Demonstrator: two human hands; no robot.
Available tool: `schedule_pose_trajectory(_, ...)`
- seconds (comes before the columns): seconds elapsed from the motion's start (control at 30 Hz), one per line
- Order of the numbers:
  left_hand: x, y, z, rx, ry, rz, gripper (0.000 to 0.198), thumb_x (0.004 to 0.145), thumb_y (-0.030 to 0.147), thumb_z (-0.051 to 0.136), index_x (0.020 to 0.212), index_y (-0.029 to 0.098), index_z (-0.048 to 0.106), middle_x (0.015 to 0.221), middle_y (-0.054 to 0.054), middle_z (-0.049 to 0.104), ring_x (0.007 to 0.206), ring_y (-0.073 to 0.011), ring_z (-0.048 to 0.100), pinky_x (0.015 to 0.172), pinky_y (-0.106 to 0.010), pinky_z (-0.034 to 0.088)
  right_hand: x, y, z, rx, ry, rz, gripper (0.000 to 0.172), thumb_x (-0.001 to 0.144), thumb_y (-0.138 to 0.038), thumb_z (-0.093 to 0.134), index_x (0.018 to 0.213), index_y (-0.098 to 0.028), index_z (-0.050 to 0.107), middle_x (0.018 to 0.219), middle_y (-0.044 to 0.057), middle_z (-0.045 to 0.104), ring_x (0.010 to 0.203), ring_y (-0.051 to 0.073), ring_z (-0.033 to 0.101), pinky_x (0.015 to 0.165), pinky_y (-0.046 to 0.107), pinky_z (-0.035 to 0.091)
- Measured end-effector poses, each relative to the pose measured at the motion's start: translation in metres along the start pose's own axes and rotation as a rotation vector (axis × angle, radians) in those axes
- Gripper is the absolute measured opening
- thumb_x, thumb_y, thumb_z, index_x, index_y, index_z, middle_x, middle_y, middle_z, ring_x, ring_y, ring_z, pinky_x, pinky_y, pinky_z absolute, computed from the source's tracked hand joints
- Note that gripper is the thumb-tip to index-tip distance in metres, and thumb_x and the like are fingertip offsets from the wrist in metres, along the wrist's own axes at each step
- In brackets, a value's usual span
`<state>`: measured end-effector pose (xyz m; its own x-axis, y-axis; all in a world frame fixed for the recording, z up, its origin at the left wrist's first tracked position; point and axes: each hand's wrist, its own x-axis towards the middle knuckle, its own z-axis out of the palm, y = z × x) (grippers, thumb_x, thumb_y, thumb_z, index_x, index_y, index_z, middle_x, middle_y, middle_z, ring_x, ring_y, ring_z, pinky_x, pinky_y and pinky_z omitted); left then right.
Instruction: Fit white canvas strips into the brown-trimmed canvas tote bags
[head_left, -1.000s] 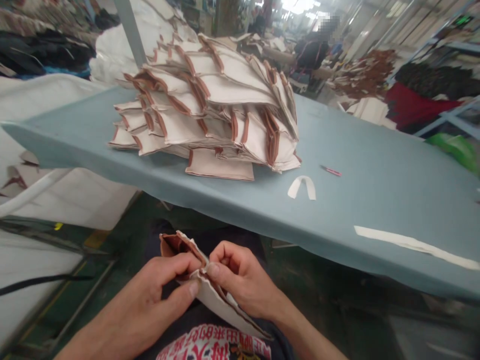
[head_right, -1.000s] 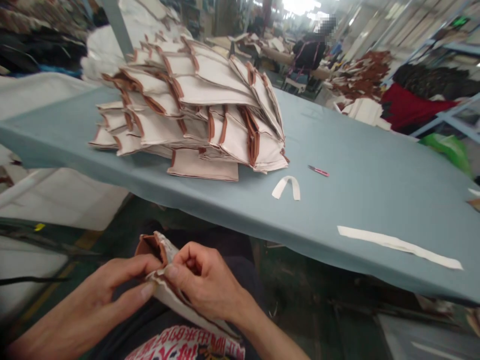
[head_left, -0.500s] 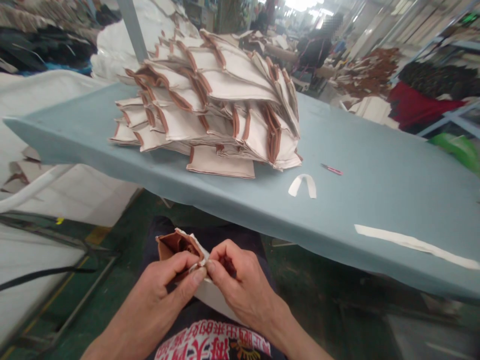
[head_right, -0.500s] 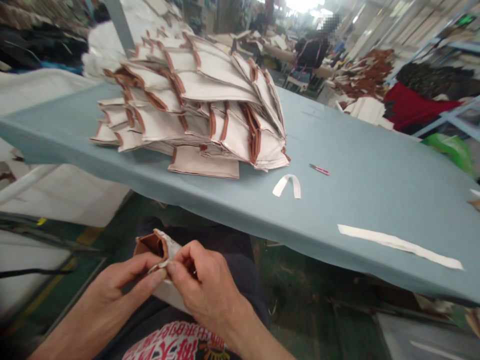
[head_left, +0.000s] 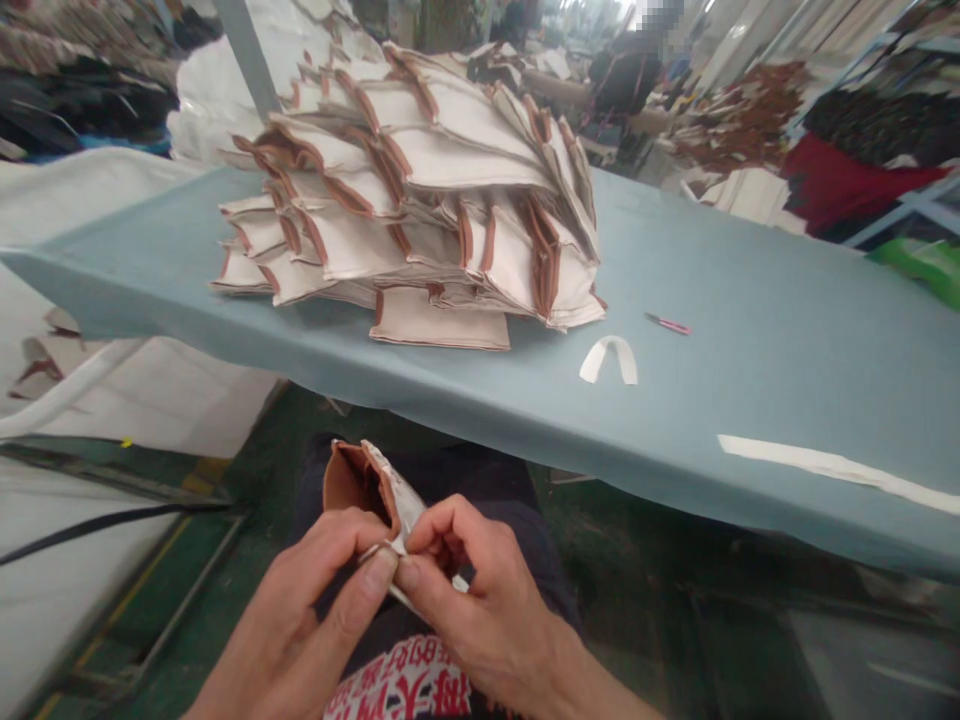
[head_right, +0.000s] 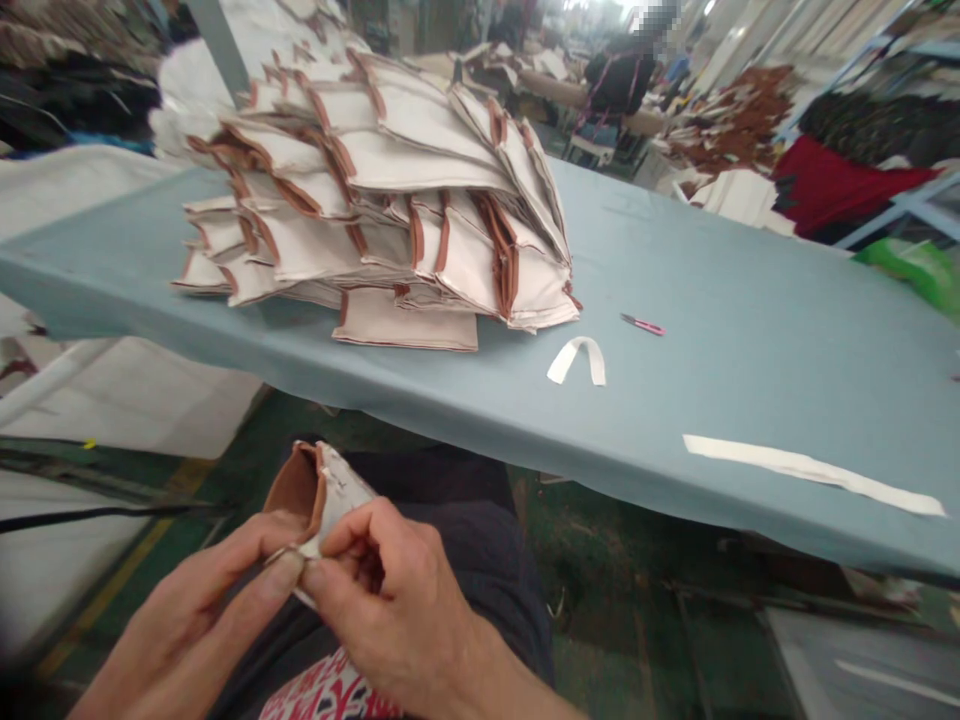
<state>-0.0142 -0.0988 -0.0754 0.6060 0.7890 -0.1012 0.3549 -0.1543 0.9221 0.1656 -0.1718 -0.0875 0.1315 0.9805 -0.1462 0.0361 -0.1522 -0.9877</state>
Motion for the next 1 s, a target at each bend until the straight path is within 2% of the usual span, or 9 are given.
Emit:
schedule_pose_trajectory(0.07,-0.001,0.002,-0.002,-0.070,0.007,-0.021,0.034,0.102,0.047,0.066,0.079,0.024,0.076,0.074,0.001,0.073,0.068,-0.0172,0.067,0.068,-0.022,0.054,0.006,-0.006,-0.011,0.003,0.003,-0.070,0.021,0.094,-0.039,0.075,0.092,-0.021,0.065,0.075,-0.002,0.066,0.060,0.012,0.054,0.058,0.023,0.045)
schedule_pose_trajectory(0.13,-0.001,0.004,-0.004,-0.148,-0.029,-0.014,0.037,0.100,0.049,0.071,0.074,0.023,0.075,0.071,0.002,0.071,0.065,-0.0161,0.064,0.065,-0.021,0.053,0.015,-0.013,-0.021,-0.007,-0.033,-0.213,0.018,0.096,-0.037,0.074,0.100,-0.020,0.070,0.090,0.003,0.074,0.067,0.013,0.059,0.064,0.025,0.049)
schedule_pose_trajectory(0.23,-0.001,0.005,-0.007,-0.208,-0.073,0.026,0.047,0.098,0.060,0.073,0.070,0.022,0.073,0.066,0.001,0.067,0.061,-0.0151,0.059,0.060,-0.021,0.051,0.027,-0.024,-0.031,-0.038,-0.235,-0.391,0.018,0.104,-0.035,0.067,0.112,-0.021,0.073,0.113,0.008,0.079,0.078,0.014,0.067,0.070,0.025,0.053)
schedule_pose_trajectory(0.33,-0.005,0.002,-0.010,-0.212,-0.025,0.005,0.056,0.098,0.071,0.068,0.070,0.022,0.074,0.067,0.000,0.067,0.059,-0.0142,0.053,0.060,-0.022,0.050,0.035,-0.030,-0.034,-0.117,-0.372,-0.464,0.021,0.110,-0.038,0.062,0.112,-0.022,0.074,0.111,0.008,0.081,0.083,0.016,0.072,0.073,0.026,0.055)
schedule_pose_trajectory(0.5,-0.011,-0.001,-0.014,-0.232,-0.050,0.008,0.057,0.102,0.069,0.063,0.073,0.021,0.074,0.068,0.000,0.068,0.060,-0.0139,0.053,0.058,-0.020,0.048,0.040,-0.038,-0.034,-0.366,-0.407,-0.658,0.025,0.115,-0.034,0.054,0.106,-0.021,0.073,0.108,0.010,0.085,0.102,0.021,0.081,0.092,0.031,0.058)
schedule_pose_trajectory(0.63,-0.012,-0.005,-0.014,-0.239,-0.039,0.007,0.056,0.106,0.064,0.059,0.075,0.021,0.074,0.070,0.000,0.068,0.061,-0.0138,0.054,0.058,-0.020,0.048,0.041,-0.044,-0.034,-0.652,-0.343,-0.829,0.028,0.116,-0.026,0.050,0.101,-0.020,0.073,0.102,0.007,0.086,0.087,0.018,0.082,0.077,0.027,0.057)
schedule_pose_trajectory(0.8,-0.011,-0.006,-0.014,-0.137,-0.050,0.010,0.048,0.110,0.053,0.056,0.079,0.021,0.074,0.073,0.001,0.070,0.066,-0.0153,0.062,0.064,-0.019,0.052,0.046,-0.044,-0.033,-0.882,-0.232,-1.055,0.034,0.111,-0.015,0.052,0.080,-0.020,0.067,0.071,-0.001,0.075,0.060,0.013,0.068,0.054,0.028,0.041)
schedule_pose_trajectory(0.93,-0.006,-0.002,-0.013,-0.092,-0.058,0.083,0.041,0.109,0.039,0.055,0.078,0.022,0.074,0.072,0.002,0.069,0.065,-0.0138,0.064,0.064,-0.017,0.051,0.051,-0.041,-0.033,-0.899,-0.199,-1.047,0.033,0.104,-0.013,0.052,0.075,-0.021,0.064,0.064,-0.002,0.071,0.055,0.012,0.062,0.053,0.027,0.036)
schedule_pose_trajectory(1.0,-0.003,-0.003,-0.012,-0.093,-0.049,0.125,0.038,0.109,0.034,0.056,0.077,0.022,0.073,0.071,0.004,0.068,0.063,-0.0125,0.064,0.063,-0.016,0.049,0.053,-0.041,-0.034,-0.844,-0.250,-0.957,0.027,0.101,-0.014,0.053,0.079,-0.021,0.066,0.067,-0.002,0.073,0.059,0.012,0.064,0.056,0.026,0.036)
